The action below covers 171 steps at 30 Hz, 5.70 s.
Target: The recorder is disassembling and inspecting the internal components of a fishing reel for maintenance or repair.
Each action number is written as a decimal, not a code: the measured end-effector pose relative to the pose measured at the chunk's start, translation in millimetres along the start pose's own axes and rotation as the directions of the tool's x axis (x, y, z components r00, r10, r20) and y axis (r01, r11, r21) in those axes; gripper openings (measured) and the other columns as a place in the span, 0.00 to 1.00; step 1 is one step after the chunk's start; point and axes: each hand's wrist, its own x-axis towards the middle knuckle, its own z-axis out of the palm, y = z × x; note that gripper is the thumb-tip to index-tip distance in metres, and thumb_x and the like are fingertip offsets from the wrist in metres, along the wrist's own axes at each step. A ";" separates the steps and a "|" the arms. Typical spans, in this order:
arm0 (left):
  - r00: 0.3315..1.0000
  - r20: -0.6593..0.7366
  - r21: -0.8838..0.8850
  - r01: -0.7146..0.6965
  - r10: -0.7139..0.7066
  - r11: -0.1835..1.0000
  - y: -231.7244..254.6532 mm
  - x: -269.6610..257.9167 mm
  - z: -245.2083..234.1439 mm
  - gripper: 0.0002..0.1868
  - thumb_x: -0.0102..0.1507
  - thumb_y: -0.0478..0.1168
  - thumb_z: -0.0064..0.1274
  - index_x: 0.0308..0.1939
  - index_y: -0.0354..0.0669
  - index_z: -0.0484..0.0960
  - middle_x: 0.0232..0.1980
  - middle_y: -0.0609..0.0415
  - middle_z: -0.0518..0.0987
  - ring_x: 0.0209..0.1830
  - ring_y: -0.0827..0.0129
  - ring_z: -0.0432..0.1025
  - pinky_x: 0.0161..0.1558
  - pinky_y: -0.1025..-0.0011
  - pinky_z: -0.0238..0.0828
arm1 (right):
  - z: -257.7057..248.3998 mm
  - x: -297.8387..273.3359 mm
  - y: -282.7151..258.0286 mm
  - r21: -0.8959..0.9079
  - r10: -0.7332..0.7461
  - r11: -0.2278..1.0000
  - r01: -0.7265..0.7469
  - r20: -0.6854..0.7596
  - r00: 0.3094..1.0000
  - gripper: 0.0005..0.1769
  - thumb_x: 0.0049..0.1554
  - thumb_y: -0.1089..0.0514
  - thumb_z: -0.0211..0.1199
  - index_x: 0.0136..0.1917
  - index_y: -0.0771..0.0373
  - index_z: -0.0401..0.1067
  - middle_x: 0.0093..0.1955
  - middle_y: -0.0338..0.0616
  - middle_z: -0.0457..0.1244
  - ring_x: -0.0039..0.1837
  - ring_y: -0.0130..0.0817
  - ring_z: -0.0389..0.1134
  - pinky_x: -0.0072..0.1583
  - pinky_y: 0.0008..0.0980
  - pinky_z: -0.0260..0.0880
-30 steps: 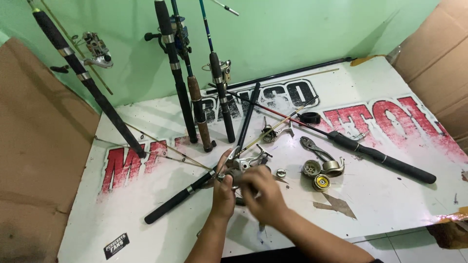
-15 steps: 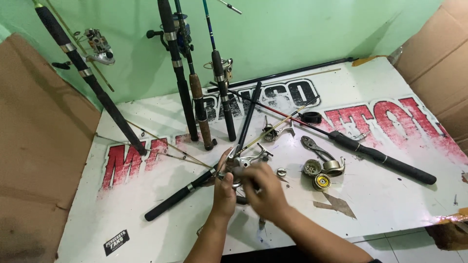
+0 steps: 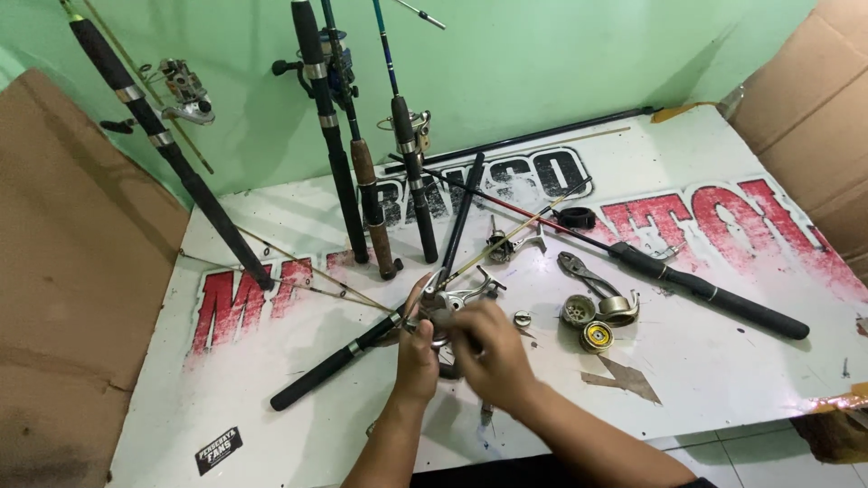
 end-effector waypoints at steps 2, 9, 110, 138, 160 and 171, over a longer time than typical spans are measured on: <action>0.998 0.008 -0.059 0.061 -0.061 0.996 3.5 -0.3 0.0 0.52 0.58 0.70 0.48 0.77 0.39 0.58 0.54 0.50 0.75 0.50 0.67 0.66 0.56 0.65 0.58 | 3.3 -3.7 -3.9 -0.030 -0.050 0.998 0.050 -0.001 0.999 0.08 0.51 0.72 0.62 0.45 0.65 0.73 0.43 0.44 0.64 0.40 0.29 0.61 0.39 0.21 0.63; 1.000 0.015 -0.025 0.019 -0.018 1.000 4.9 1.7 -0.9 0.53 0.60 0.72 0.44 0.76 0.35 0.59 0.53 0.51 0.72 0.51 0.66 0.63 0.59 0.64 0.53 | 6.0 -9.6 1.9 -0.064 -0.030 0.998 0.029 -0.010 1.000 0.10 0.50 0.71 0.65 0.47 0.63 0.73 0.47 0.44 0.65 0.46 0.33 0.66 0.43 0.24 0.71; 0.984 -0.169 0.086 -0.043 0.057 0.995 -76.9 -67.1 -43.5 0.57 0.51 0.31 0.74 0.78 0.45 0.55 0.61 0.54 0.65 0.63 0.68 0.69 0.61 0.75 0.74 | -33.4 -60.6 112.2 -0.278 0.265 0.924 -0.261 -0.025 0.964 0.23 0.58 0.52 0.71 0.64 0.63 0.73 0.53 0.53 0.64 0.55 0.56 0.70 0.56 0.49 0.71; 0.816 0.055 0.778 -0.396 0.575 0.488 -58.7 -34.9 11.5 0.44 0.54 0.38 0.61 0.75 0.39 0.65 0.63 0.46 0.72 0.62 0.52 0.68 0.69 0.53 0.59 | -10.7 -51.8 53.7 0.177 0.342 0.908 -0.380 0.211 0.916 0.42 0.48 0.56 0.80 0.73 0.55 0.67 0.56 0.55 0.69 0.56 0.50 0.73 0.55 0.46 0.75; 0.983 0.186 0.978 -0.185 0.002 0.100 -63.3 35.7 -27.3 0.23 0.69 0.54 0.49 0.63 0.48 0.78 0.56 0.50 0.76 0.58 0.53 0.72 0.55 0.58 0.73 | -30.3 -50.4 132.0 0.743 0.558 0.495 -0.451 0.126 0.820 0.24 0.56 0.58 0.72 0.62 0.68 0.70 0.49 0.42 0.64 0.52 0.30 0.67 0.50 0.28 0.75; 0.938 0.017 0.746 0.218 -0.346 0.630 -35.6 32.5 -30.8 0.36 0.56 0.53 0.69 0.65 0.44 0.78 0.53 0.44 0.73 0.60 0.44 0.70 0.61 0.57 0.68 | -28.3 -60.2 145.6 0.740 0.527 0.524 -0.422 0.108 0.843 0.25 0.54 0.61 0.71 0.61 0.73 0.69 0.50 0.53 0.66 0.51 0.37 0.70 0.50 0.34 0.77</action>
